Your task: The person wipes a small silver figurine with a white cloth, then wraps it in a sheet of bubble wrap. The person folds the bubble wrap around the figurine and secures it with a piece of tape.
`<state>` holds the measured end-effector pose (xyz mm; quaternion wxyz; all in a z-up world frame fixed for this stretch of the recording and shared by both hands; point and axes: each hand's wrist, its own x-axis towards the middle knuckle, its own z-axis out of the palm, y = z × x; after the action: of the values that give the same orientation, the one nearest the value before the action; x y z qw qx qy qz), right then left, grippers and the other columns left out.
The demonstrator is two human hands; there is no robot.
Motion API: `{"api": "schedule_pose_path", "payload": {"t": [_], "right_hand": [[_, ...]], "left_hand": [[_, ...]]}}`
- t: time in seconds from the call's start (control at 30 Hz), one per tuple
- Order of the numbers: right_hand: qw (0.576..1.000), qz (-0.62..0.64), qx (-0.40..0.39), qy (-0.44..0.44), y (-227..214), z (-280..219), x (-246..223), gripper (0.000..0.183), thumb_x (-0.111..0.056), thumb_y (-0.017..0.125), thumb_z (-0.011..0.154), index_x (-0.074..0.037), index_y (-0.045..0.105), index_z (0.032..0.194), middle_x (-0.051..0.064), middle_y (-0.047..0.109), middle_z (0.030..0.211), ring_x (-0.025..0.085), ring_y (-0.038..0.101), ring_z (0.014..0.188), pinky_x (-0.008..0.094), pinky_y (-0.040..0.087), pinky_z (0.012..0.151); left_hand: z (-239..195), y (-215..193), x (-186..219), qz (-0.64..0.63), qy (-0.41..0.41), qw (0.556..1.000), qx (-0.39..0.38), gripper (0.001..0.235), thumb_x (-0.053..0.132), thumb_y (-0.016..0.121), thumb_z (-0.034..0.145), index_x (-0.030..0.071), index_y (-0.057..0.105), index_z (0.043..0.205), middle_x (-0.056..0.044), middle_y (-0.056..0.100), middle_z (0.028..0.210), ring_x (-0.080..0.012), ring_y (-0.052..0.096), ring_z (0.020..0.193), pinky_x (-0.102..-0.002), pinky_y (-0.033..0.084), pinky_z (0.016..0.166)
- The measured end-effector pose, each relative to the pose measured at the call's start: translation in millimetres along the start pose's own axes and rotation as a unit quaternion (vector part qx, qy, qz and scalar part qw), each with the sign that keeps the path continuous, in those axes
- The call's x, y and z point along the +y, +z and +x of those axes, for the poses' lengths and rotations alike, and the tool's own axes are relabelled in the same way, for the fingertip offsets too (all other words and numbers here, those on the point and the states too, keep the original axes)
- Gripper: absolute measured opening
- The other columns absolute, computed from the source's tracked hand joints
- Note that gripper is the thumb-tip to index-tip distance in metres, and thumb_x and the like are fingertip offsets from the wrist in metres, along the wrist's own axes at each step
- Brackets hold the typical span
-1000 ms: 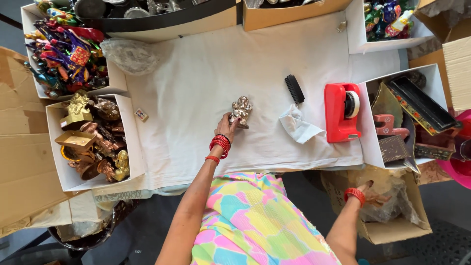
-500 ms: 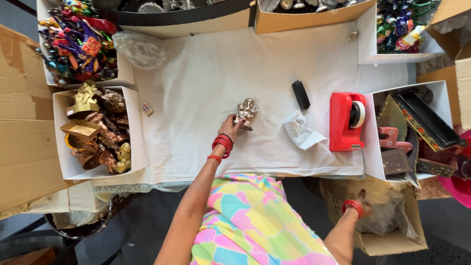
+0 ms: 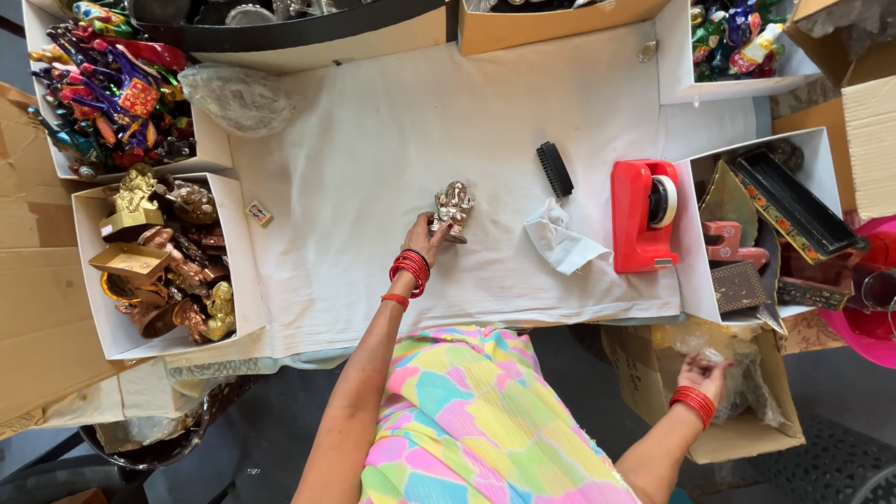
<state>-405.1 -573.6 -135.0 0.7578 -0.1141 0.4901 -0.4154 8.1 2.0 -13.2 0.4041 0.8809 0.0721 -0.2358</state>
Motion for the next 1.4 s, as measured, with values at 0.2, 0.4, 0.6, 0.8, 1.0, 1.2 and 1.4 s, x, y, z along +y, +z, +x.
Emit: {"api": "schedule_pose_path", "payload": {"t": [0.2,0.4,0.6,0.8,1.0,1.2,1.4], "right_hand": [[0.793,-0.560,-0.022,-0.239,6.9,-35.3,-3.3,0.008,-0.009,0.065,0.106,-0.007,0.070,0.112,0.003,0.069,0.089,0.006,0.061,0.068,0.024,0.047,0.057],[0.814,-0.399,0.063,-0.418,79.1,-97.7,7.7,0.013,-0.017,0.053,0.110,-0.004,0.057,0.110,0.006,0.068,0.098,0.012,0.058,0.059,0.028,0.047,0.050],[0.723,-0.451,-0.004,-0.523,113.8,-143.5,82.0,0.012,-0.014,0.050,0.113,-0.004,0.055,0.109,0.009,0.065,0.105,0.020,0.070,0.092,0.035,0.060,0.079],[0.710,-0.487,-0.237,-0.451,140.1,-204.3,154.9,0.020,-0.019,0.050,0.116,-0.001,0.055,0.109,0.011,0.064,0.109,0.023,0.063,0.103,0.038,0.051,0.093],[0.665,-0.609,-0.288,-0.324,122.8,-276.9,202.9,0.026,-0.023,0.049,0.107,-0.003,0.064,0.110,0.013,0.068,0.090,0.021,0.064,0.082,0.034,0.052,0.077],[0.780,-0.361,-0.422,-0.289,168.0,-323.4,190.1,0.039,-0.038,0.059,0.107,-0.007,0.050,0.130,0.013,0.065,0.127,0.023,0.068,0.112,0.035,0.059,0.089],[0.434,-0.632,-0.378,-0.519,207.2,-298.1,178.5,0.084,-0.054,0.073,0.088,-0.005,0.042,0.149,0.019,0.050,0.150,0.037,0.042,0.142,0.052,0.031,0.117]], "left_hand": [[-21.3,-1.3,25.2,0.076,0.137,0.975,0.157,0.061,0.027,0.073,0.089,0.012,0.049,0.143,-0.016,0.054,0.142,-0.0376,0.047,0.132,-0.056,0.040,0.103],[-40.8,16.1,78.9,0.050,0.329,0.937,0.105,0.040,0.010,0.070,0.092,0.011,0.058,0.131,-0.014,0.064,0.128,-0.0343,0.061,0.115,-0.046,0.050,0.099],[-70.0,93.6,106.8,-0.025,0.360,0.906,-0.222,0.030,0.010,0.068,0.093,0.008,0.062,0.123,-0.015,0.071,0.116,-0.0312,0.072,0.102,-0.042,0.058,0.090],[-102.4,176.7,114.4,0.121,0.421,0.841,-0.317,0.081,0.010,0.080,0.080,0.010,0.037,0.149,-0.024,0.063,0.124,-0.0421,0.064,0.107,-0.048,0.054,0.087],[-104.6,184.2,119.8,0.065,0.337,0.854,-0.391,0.102,-0.012,0.070,0.067,0.021,0.033,0.157,-0.026,0.057,0.125,-0.0415,0.065,0.100,-0.044,0.059,0.078],[-69.1,166.5,70.0,-0.065,0.291,0.909,-0.292,0.035,-0.004,0.073,0.076,0.008,0.073,0.109,-0.016,0.076,0.100,-0.0295,0.075,0.095,-0.038,0.059,0.086],[-22.7,100.4,30.9,-0.220,0.221,0.905,-0.288,0.024,0.000,0.068,0.089,0.006,0.070,0.112,-0.004,0.075,0.107,-0.0138,0.070,0.102,-0.032,0.059,0.091]]}}
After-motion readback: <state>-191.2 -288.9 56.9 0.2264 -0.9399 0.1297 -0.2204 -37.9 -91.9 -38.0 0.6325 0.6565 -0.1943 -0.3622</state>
